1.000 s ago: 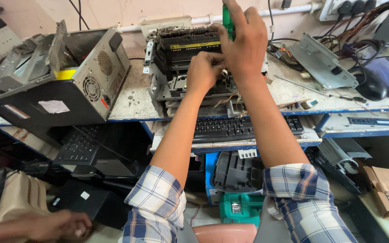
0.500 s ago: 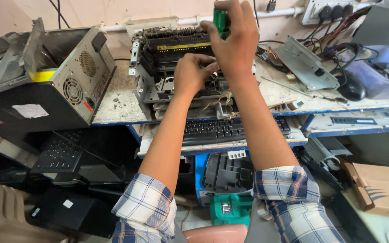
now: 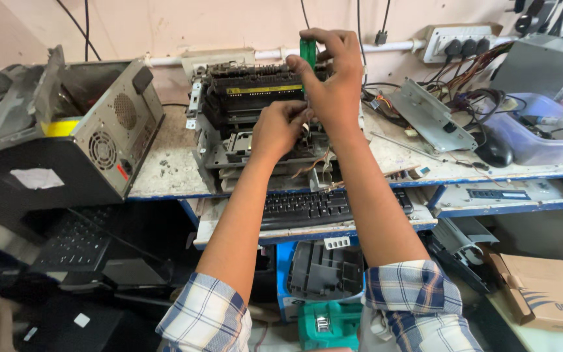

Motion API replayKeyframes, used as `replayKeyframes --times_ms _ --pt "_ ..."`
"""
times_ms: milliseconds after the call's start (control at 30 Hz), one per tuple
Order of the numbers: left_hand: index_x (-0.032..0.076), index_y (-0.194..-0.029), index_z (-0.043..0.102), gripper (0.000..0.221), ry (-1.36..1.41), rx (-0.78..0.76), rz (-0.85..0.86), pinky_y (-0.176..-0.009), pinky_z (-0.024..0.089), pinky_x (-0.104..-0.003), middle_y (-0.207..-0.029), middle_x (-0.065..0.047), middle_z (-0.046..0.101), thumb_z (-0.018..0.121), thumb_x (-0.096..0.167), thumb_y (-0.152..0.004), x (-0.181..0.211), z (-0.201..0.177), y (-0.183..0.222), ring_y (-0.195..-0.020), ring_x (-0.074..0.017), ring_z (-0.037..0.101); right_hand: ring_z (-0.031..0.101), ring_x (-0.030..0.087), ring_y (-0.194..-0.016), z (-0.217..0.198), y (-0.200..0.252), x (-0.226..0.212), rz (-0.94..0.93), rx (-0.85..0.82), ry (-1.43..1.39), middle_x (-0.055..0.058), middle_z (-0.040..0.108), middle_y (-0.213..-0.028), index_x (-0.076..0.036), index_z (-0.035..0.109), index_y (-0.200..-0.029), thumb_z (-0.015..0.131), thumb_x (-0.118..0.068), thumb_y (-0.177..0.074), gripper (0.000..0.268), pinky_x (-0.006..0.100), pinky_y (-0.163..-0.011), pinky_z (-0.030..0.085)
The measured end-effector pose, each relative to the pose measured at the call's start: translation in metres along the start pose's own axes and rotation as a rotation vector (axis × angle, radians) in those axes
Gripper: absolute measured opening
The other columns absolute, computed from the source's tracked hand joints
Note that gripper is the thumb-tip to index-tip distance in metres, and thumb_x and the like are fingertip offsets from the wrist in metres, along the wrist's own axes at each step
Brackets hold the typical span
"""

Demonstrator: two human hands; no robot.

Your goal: The person uses a screwdriver to loosen screws and remove a metal component from a disassembled printer. They then hold and inspect the removed part.

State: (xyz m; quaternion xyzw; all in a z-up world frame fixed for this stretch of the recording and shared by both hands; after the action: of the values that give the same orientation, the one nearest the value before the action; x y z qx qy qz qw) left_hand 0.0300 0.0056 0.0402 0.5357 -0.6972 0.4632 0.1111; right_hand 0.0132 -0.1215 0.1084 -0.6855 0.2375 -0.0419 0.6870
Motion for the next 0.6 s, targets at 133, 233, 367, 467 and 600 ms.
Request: replayKeyframes --times_ms 133,233,367,467,600 --pt "0.021 -0.106 0.08 0.025 -0.007 0.036 -0.013 -0.068 0.054 -0.04 -0.087 -0.011 0.077 0.076 0.034 -0.085 -0.004 0.0 -0.002 -0.081 -0.0289 0.075 0.065 0.019 -0.085 -0.004 0.006 -0.012 -0.065 0.049 0.23 0.005 0.063 -0.097 -0.016 0.064 -0.123 0.09 -0.019 -0.085 0.047 0.036 -0.077 0.052" --pt "0.018 -0.103 0.081 0.025 0.005 0.043 -0.057 -0.062 0.053 -0.039 -0.079 -0.011 0.076 0.078 0.031 -0.082 -0.006 0.0 -0.002 -0.069 -0.0264 0.074 0.063 0.023 -0.088 -0.002 0.007 -0.018 -0.139 0.044 0.321 0.005 0.063 -0.098 -0.014 0.061 -0.126 0.086 -0.016 -0.089 0.045 0.041 -0.08 0.049" --pt "0.016 -0.097 0.083 0.027 0.062 0.058 -0.129 -0.054 0.05 -0.037 -0.065 -0.009 0.073 0.082 0.036 -0.08 -0.002 -0.009 0.0 -0.052 -0.0205 0.07 0.064 0.018 -0.075 0.016 0.004 0.011 0.399 -0.285 0.001 0.004 0.069 -0.085 -0.018 0.057 -0.136 0.073 -0.018 -0.1 0.04 0.037 -0.07 0.05" --pt "0.016 -0.098 0.083 0.032 0.06 0.062 -0.151 -0.051 0.049 -0.036 -0.059 -0.009 0.071 0.082 0.041 -0.078 0.005 -0.012 0.003 -0.047 -0.0186 0.067 0.073 0.018 -0.093 0.007 0.0 -0.004 0.031 -0.141 -0.142 0.006 0.072 -0.101 -0.009 0.06 -0.133 0.069 -0.005 -0.105 0.03 0.036 -0.083 0.057" --pt "0.019 -0.096 0.084 0.033 0.041 0.035 -0.191 -0.055 0.049 -0.037 -0.066 -0.007 0.075 0.082 0.045 -0.076 0.003 -0.009 0.005 -0.055 -0.0205 0.07 0.067 0.026 -0.084 -0.005 0.002 -0.01 -0.208 0.064 0.048 0.015 0.066 -0.097 -0.002 0.062 -0.113 0.081 -0.01 -0.093 0.029 0.037 -0.074 0.054"
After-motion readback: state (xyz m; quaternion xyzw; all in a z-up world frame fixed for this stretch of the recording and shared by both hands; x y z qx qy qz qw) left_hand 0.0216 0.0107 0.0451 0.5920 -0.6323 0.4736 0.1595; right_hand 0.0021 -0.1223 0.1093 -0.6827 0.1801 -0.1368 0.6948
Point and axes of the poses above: each hand's wrist, its own y-axis away from the middle knuckle, its own z-axis out of the palm, x = y × z, the point moved 5 cm from there along -y, towards the middle knuckle
